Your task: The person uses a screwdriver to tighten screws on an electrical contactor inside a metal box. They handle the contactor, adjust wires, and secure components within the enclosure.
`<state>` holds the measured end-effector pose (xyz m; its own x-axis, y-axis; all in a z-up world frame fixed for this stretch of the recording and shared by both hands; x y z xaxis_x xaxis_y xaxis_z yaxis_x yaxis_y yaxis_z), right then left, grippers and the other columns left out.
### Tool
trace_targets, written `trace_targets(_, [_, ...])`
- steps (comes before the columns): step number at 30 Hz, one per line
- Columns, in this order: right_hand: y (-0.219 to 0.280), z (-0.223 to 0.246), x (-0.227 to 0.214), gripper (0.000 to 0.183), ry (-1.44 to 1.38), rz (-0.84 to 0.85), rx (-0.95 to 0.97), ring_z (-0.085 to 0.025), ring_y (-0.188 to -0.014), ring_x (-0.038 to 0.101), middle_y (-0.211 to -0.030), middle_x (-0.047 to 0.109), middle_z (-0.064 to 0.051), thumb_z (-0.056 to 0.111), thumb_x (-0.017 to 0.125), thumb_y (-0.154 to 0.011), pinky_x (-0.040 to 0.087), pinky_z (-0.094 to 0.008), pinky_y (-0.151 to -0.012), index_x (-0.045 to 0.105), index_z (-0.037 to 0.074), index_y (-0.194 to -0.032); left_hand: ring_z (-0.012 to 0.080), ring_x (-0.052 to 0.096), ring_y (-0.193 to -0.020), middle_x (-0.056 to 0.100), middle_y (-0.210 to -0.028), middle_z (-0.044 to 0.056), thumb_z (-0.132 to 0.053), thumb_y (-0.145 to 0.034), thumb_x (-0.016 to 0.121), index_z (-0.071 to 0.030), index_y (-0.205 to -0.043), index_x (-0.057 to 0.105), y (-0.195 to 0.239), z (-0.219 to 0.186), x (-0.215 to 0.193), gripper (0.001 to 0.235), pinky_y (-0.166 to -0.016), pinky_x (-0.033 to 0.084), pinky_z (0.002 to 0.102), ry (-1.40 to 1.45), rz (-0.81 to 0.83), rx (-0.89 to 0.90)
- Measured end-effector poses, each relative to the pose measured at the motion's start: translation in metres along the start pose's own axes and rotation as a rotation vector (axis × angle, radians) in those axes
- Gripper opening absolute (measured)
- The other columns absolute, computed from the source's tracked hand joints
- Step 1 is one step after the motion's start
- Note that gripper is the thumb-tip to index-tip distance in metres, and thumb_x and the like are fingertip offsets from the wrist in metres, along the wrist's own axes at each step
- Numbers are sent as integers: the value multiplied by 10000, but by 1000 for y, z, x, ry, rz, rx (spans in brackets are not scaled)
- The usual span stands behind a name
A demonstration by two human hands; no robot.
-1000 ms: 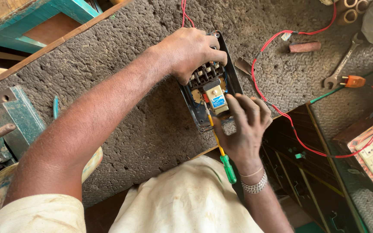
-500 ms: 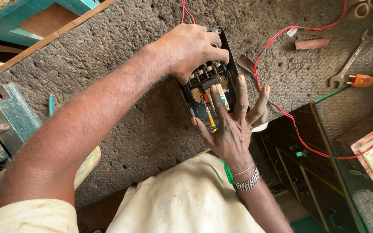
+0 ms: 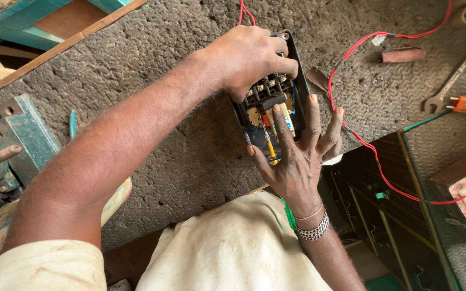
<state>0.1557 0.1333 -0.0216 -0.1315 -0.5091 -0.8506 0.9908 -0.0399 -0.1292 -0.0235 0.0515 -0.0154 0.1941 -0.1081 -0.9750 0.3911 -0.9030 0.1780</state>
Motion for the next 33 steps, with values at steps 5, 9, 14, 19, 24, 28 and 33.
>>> trace_targets(5, [-1, 0, -1, 840, -1, 4, -5, -568, -1546, -22, -1713, 137, -209, 537, 858, -857, 100, -702, -1280, 513, 279, -1578, 296, 684, -1056, 657, -1184, 47, -309, -343, 1044, -353, -1310, 632, -2, 0, 3, 1052, -782, 616, 444, -22, 37, -14])
trace_targets(9, [2, -2, -3, 841, -17, 3, 8, -528, -1558, -4, -1709, 143, -210, 541, 851, -854, 105, -658, -1269, 508, 259, -1568, 302, 685, -1048, 659, -1176, 57, -345, -343, 1049, -345, -1304, 635, -2, -1, 1, 1046, -776, 617, 446, -23, 17, -6])
trace_targets(14, [29, -12, -17, 843, -48, -48, 39, -418, -1504, 206, -1585, 314, -205, 471, 838, -860, 155, -577, -1203, 461, 147, -1541, 293, 691, -1050, 660, -1175, 50, -310, -338, 1049, -352, -1315, 628, -1, -1, 1, 1065, -807, 615, 433, -4, 44, -10])
trace_targets(19, [85, -28, -25, 823, -62, 32, 138, -351, -1278, 437, -1317, 451, -202, 410, 870, -775, 276, -550, -1029, 421, 46, -1362, 281, 686, -1056, 653, -1171, 30, -318, -274, 1057, -379, -1309, 619, -2, -2, 0, 1126, -806, 612, 424, -11, 45, -21])
trace_targets(24, [132, -37, -8, 807, -124, 171, 222, -335, -1032, 575, -1222, 494, -226, 334, 879, -715, 517, -436, -822, 398, -20, -1258, 279, 687, -1045, 646, -1180, 36, -295, -292, 1056, -390, -1325, 610, -3, -2, 1, 1129, -795, 614, 425, -36, 66, -19])
trace_targets(28, [151, -44, 6, 750, -181, 196, 346, -291, -825, 656, -1123, 558, -202, 289, 862, -745, 558, -390, -610, 415, -21, -1261, 277, 694, -1045, 657, -1178, 29, -273, -311, 1046, -378, -1318, 623, 0, -1, -1, 1097, -806, 611, 431, -41, 58, -4])
trace_targets(33, [154, -52, 18, 673, -222, 213, 488, -285, -686, 674, -972, 663, -146, 270, 842, -779, 562, -414, -615, 442, 4, -1251, 281, 688, -1038, 656, -1175, 26, -275, -305, 1052, -388, -1303, 630, -2, -2, -3, 1090, -819, 601, 431, -42, 59, -20])
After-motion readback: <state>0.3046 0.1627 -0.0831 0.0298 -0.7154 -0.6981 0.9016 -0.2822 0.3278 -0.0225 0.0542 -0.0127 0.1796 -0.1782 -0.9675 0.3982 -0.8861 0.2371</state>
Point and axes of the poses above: each hand's wrist, its own y-axis away from the middle knuckle, its own x-axis out of the palm, z = x × y, the point moved 6 cm from there along -y, towards the middle knuckle
